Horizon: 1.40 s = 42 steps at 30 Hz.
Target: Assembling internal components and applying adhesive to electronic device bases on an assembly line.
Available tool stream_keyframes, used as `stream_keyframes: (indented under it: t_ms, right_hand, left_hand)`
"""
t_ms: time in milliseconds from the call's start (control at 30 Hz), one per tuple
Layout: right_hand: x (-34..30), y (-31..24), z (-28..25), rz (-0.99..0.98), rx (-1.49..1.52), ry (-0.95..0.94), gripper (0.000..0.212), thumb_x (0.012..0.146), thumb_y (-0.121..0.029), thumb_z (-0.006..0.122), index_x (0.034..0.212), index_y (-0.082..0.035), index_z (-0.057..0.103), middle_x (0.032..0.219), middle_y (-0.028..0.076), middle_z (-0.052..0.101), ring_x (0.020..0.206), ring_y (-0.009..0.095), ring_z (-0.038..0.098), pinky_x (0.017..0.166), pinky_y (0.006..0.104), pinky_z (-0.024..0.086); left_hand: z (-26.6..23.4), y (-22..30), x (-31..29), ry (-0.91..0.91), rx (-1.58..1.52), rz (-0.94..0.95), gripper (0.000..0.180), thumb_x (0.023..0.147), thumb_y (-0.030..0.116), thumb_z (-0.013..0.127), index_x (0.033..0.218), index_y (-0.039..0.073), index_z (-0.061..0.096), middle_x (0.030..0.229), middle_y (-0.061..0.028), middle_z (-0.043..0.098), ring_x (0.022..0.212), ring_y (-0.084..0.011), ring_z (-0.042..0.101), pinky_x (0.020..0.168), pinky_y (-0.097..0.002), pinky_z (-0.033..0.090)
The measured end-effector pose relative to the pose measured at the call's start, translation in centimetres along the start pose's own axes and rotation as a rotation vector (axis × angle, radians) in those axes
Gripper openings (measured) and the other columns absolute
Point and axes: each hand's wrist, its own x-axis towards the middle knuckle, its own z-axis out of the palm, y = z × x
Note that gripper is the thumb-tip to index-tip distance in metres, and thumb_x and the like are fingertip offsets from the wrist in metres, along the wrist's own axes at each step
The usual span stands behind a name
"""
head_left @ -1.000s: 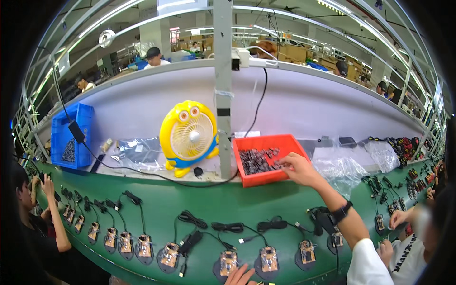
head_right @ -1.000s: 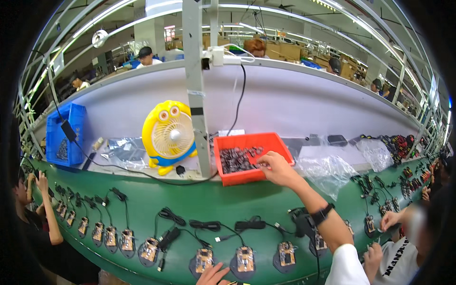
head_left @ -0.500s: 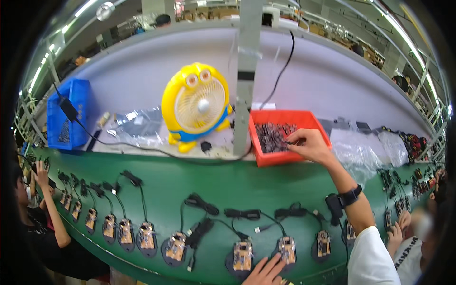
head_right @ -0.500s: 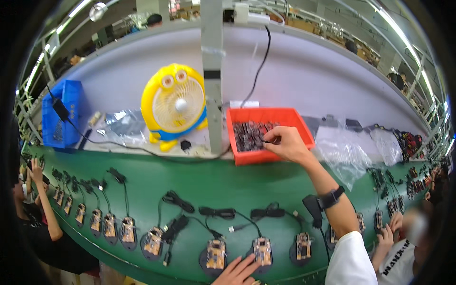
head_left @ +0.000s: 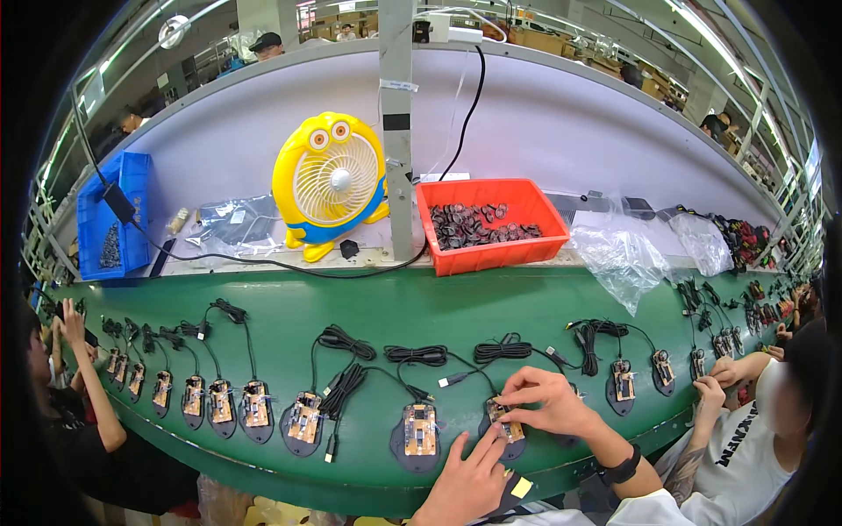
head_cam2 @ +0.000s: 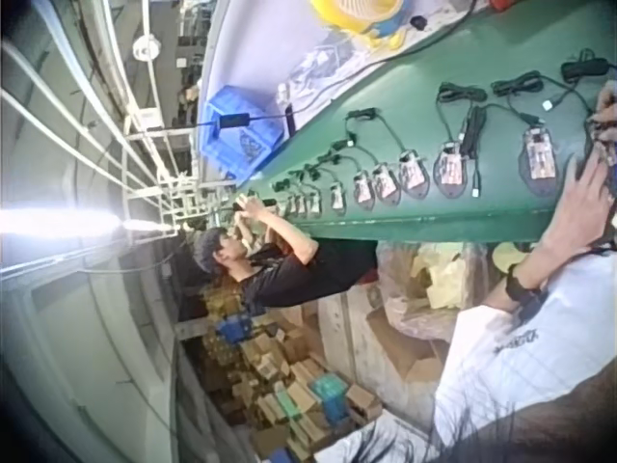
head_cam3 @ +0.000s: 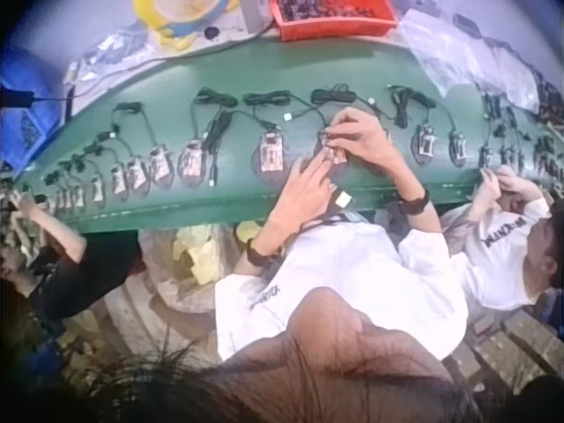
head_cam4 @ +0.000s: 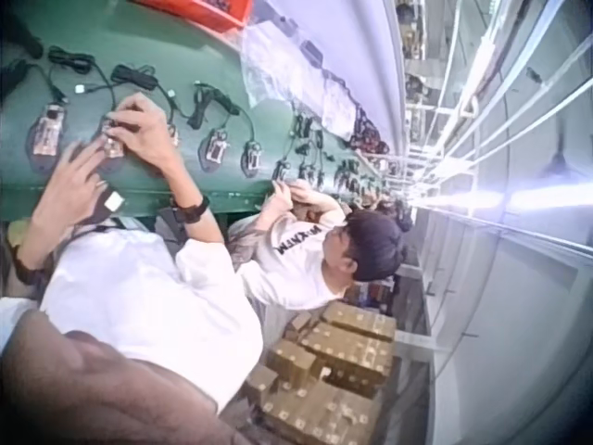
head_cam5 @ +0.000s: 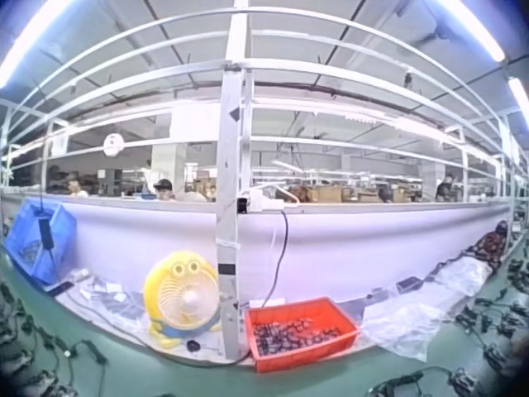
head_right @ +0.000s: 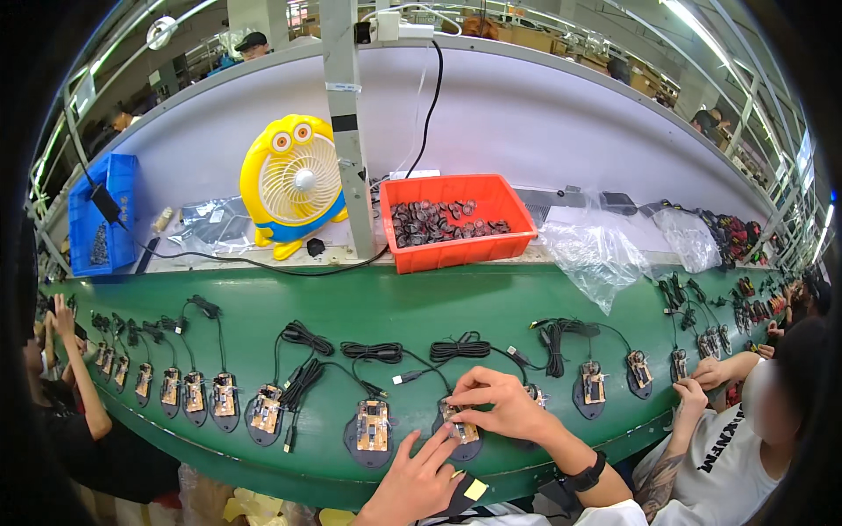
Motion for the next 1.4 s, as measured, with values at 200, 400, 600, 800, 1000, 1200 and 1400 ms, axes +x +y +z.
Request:
stream_keyframes:
  t_ms: [200,400,600,800,1000,1200,1400]
  right_hand:
    - [0.4,1.1,0.6,-0.176,-0.083,0.024,0.029,0.079,-0.009,0.089,0.107,-0.008,0.082,0.103,0.007,0.073,0.096,0.026,0.068,0.085,0.0383,0.058]
    - [0.2,1.4,-0.4,-0.098,-0.054,-0.012,0.031,0.077,-0.009,0.09,0.106,-0.004,0.08,0.101,0.01,0.074,0.097,0.028,0.068,0.085,0.0399,0.057]
    - [0.8,0.2,-0.8,-0.01,-0.117,-0.092,0.042,0.078,-0.011,0.09,0.116,-0.002,0.073,0.097,0.01,0.071,0.092,0.027,0.068,0.083,0.039,0.057]
    - [0.6,0.8,-1.4,-0.047,-0.207,-0.174,0.043,0.08,-0.014,0.089,0.118,-0.003,0.072,0.1,0.01,0.071,0.095,0.027,0.067,0.084,0.0387,0.057]
    - [-1.5,-0.5,-0.1,-0.022,-0.257,-0.014,0.058,0.083,-0.023,0.087,0.134,-0.003,0.065,0.117,0.014,0.069,0.115,0.032,0.061,0.1,0.0459,0.049]
    - [-2.8,-2.6,2.5,-0.095,-0.304,0.15,0.052,0.086,-0.025,0.086,0.126,0.001,0.068,0.131,0.017,0.066,0.122,0.036,0.059,0.108,0.0472,0.046]
    - [-3.8,-7.5,3.0,-0.179,0.109,0.066,0.046,0.084,-0.018,0.089,0.122,0.001,0.073,0.108,0.014,0.073,0.099,0.03,0.068,0.089,0.0416,0.055]
  left_hand:
    - [0.0,0.1,-0.1,0.004,0.004,-0.026,0.026,0.087,0.025,0.078,0.08,0.001,0.072,0.13,-0.0125,0.069,0.143,-0.0273,0.053,0.109,-0.058,0.043]
    - [-0.1,0.2,0.0,-0.009,-0.028,-0.045,0.025,0.089,0.023,0.077,0.082,0.0,0.072,0.13,-0.013,0.068,0.143,-0.0283,0.053,0.11,-0.0567,0.043]
    - [0.1,0.1,0.1,-0.006,-0.059,-0.06,0.024,0.089,0.02,0.077,0.082,-0.001,0.07,0.129,-0.0153,0.067,0.144,-0.0294,0.052,0.11,-0.0561,0.043]
    - [-0.1,-0.2,0.4,-0.014,-0.12,-0.047,0.024,0.09,0.02,0.078,0.082,-0.001,0.069,0.128,-0.0168,0.067,0.143,-0.0333,0.053,0.11,-0.0543,0.044]
    - [-2.9,-0.1,-0.1,0.202,-0.483,-0.137,0.016,0.086,0.012,0.082,0.085,0.0,0.071,0.122,-0.0171,0.07,0.125,-0.0394,0.064,0.099,-0.0471,0.054]
    - [-5.5,-0.5,-1.2,0.223,-0.539,-0.315,0.014,0.088,0.007,0.08,0.099,-0.002,0.079,0.099,-0.0133,0.078,0.082,-0.0265,0.075,0.075,-0.0354,0.059]
    - [-6.4,-0.3,-0.7,0.203,-0.711,-0.515,0.014,0.091,0.009,0.08,0.089,-0.005,0.076,0.075,-0.011,0.074,0.06,-0.0193,0.069,0.056,-0.0316,0.05]
